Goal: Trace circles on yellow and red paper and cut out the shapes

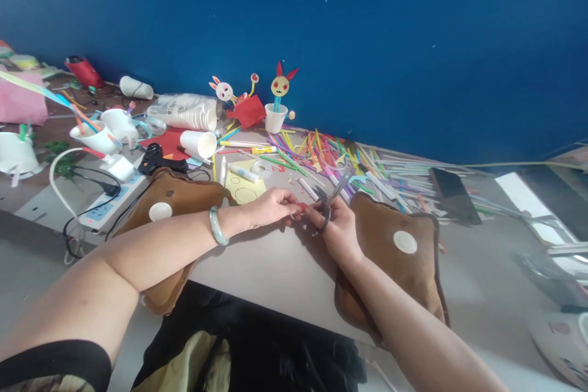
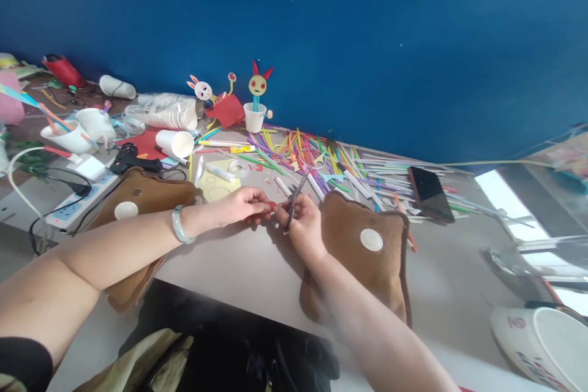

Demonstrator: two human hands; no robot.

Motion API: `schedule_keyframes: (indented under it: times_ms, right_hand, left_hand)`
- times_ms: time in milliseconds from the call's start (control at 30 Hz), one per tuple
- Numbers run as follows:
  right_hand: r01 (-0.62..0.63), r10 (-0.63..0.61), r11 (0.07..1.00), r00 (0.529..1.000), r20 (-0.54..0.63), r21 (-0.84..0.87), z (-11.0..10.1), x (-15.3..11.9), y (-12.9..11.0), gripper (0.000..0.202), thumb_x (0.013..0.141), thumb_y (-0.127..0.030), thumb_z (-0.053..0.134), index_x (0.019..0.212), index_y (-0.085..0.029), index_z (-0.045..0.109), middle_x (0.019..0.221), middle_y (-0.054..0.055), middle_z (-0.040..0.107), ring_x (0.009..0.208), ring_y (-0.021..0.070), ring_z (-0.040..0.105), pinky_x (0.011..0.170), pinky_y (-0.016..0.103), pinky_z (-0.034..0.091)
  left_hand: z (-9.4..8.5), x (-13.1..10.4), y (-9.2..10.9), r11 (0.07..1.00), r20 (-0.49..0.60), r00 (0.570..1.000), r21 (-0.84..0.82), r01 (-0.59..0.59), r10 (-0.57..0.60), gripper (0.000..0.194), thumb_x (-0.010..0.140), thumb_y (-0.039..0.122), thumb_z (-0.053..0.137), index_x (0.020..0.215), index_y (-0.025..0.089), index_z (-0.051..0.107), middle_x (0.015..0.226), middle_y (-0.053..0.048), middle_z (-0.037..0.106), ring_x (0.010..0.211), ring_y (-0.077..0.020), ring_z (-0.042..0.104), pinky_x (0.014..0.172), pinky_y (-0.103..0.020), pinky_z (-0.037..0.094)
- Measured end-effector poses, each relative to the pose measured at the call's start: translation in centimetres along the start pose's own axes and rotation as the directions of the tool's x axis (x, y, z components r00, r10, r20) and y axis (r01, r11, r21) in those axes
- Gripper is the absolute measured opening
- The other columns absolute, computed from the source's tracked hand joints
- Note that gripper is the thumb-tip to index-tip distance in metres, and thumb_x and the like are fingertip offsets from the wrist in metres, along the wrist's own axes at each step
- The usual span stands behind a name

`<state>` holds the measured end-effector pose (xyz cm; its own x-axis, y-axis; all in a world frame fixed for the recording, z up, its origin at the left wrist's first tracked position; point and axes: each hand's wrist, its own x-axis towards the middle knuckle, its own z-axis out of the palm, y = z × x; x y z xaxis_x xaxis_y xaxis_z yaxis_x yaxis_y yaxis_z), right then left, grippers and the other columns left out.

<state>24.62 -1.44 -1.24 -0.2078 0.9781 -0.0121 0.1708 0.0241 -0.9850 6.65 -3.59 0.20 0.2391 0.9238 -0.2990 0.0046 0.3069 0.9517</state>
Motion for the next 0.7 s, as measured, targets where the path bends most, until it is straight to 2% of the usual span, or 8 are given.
schedule_keyframes:
  times_ms: [67, 167, 267, 333, 433, 533, 600, 700]
  right_hand:
    - [0.005, -0.005, 1.0, 1.0, -0.006, -0.004, 0.0, -0.1, -0.2, 0.041, 0.064, -0.049, 0.085, 0.078, -0.022, 0.058, 0.068, 0.0, 0.067, 0.053, 0.0142, 0.059, 0.049, 0.027, 0.049]
    - [0.024, -0.024, 1.0, 1.0, -0.008, -0.009, 0.0, -0.1, -0.2, 0.039, 0.065, -0.048, 0.085, 0.077, -0.022, 0.058, 0.069, 0.0, 0.067, 0.055, 0.0143, 0.059, 0.052, 0.028, 0.051]
    - [0.054, -0.054, 0.999, 0.999, 0.0, -0.006, 0.0, 0.0, 0.1, 0.036, 0.066, -0.045, 0.084, 0.078, -0.022, 0.058, 0.07, 0.0, 0.067, 0.056, 0.0139, 0.058, 0.053, 0.028, 0.051]
    - [0.066, -0.066, 0.998, 0.998, 0.001, -0.004, 0.0, 0.1, 0.4, 0.034, 0.067, -0.042, 0.084, 0.078, -0.022, 0.059, 0.071, 0.0, 0.067, 0.056, 0.0134, 0.058, 0.053, 0.028, 0.05]
    - [0.07, -0.07, 0.997, 0.998, -0.005, 0.012, 0.0, 0.1, 0.5, 0.03, 0.068, -0.039, 0.082, 0.078, -0.022, 0.059, 0.071, -0.001, 0.066, 0.055, 0.0126, 0.056, 0.052, 0.028, 0.05]
    - [0.069, -0.069, 0.998, 0.998, -0.004, 0.008, 0.2, 0.0, 0.3, 0.027, 0.07, -0.037, 0.08, 0.077, -0.023, 0.058, 0.07, -0.001, 0.065, 0.054, 0.0124, 0.056, 0.051, 0.028, 0.05]
    - [0.057, -0.057, 0.998, 0.998, 0.004, -0.005, 0.3, -0.1, 0.1, 0.026, 0.071, -0.036, 0.078, 0.077, -0.023, 0.057, 0.07, -0.001, 0.065, 0.054, 0.0127, 0.057, 0.051, 0.028, 0.051]
    - [0.021, -0.021, 1.0, 1.0, 0.021, 0.003, 0.4, -0.1, 0.0, 0.028, 0.069, -0.037, 0.079, 0.077, -0.023, 0.055, 0.071, -0.001, 0.066, 0.053, 0.0123, 0.057, 0.049, 0.027, 0.05]
  left_hand:
    - [-0.1, -0.3, 0.3, 0.998, 0.03, 0.999, 0.057, -0.013, 0.011, 0.012, 0.093, 0.018, 0.056, 0.081, 0.016, 0.055, 0.072, -0.001, 0.064, 0.051, -0.0076, 0.056, 0.046, -0.021, 0.042]
    - [-0.1, -0.7, 0.6, 0.963, 0.048, 0.994, 0.245, -0.11, 0.101, 0.013, 0.092, 0.021, 0.057, 0.079, 0.018, 0.054, 0.06, 0.002, 0.058, 0.049, -0.0099, 0.054, 0.047, -0.023, 0.042]
    - [-0.1, -1.1, 0.7, 0.878, 0.017, 0.965, 0.411, -0.246, 0.263, 0.012, 0.086, 0.019, 0.062, 0.076, 0.018, 0.056, 0.069, -0.001, 0.064, 0.064, -0.0125, 0.06, 0.06, -0.026, 0.046]
    - [-0.2, -1.1, 0.9, 0.829, 0.031, 0.94, 0.462, -0.314, 0.338, 0.01, 0.085, 0.017, 0.062, 0.076, 0.018, 0.058, 0.076, -0.001, 0.067, 0.071, -0.013, 0.061, 0.066, -0.026, 0.047]
    - [-1.2, -0.6, 1.5, 0.813, 0.073, 0.923, 0.452, -0.368, 0.377, 0.013, 0.086, 0.018, 0.06, 0.074, 0.018, 0.059, 0.073, -0.001, 0.066, 0.068, -0.0112, 0.059, 0.065, -0.025, 0.045]
    - [-3.3, 0.3, 2.6, 0.875, 0.004, 0.949, 0.386, -0.291, 0.314, 0.016, 0.087, 0.023, 0.062, 0.073, 0.016, 0.059, 0.071, -0.003, 0.068, 0.061, -0.0099, 0.059, 0.06, -0.024, 0.045]
    - [-4.9, 0.9, 3.2, 0.913, -0.069, 0.981, 0.383, -0.142, 0.181, 0.013, 0.087, 0.02, 0.061, 0.075, 0.015, 0.058, 0.075, -0.004, 0.07, 0.058, -0.0089, 0.058, 0.055, -0.023, 0.042]
    - [-6.5, 1.4, 3.7, 0.843, -0.023, 0.999, 0.537, -0.011, 0.028, 0.014, 0.086, 0.019, 0.06, 0.073, 0.015, 0.057, 0.072, -0.004, 0.068, 0.062, -0.0112, 0.06, 0.058, -0.024, 0.042]
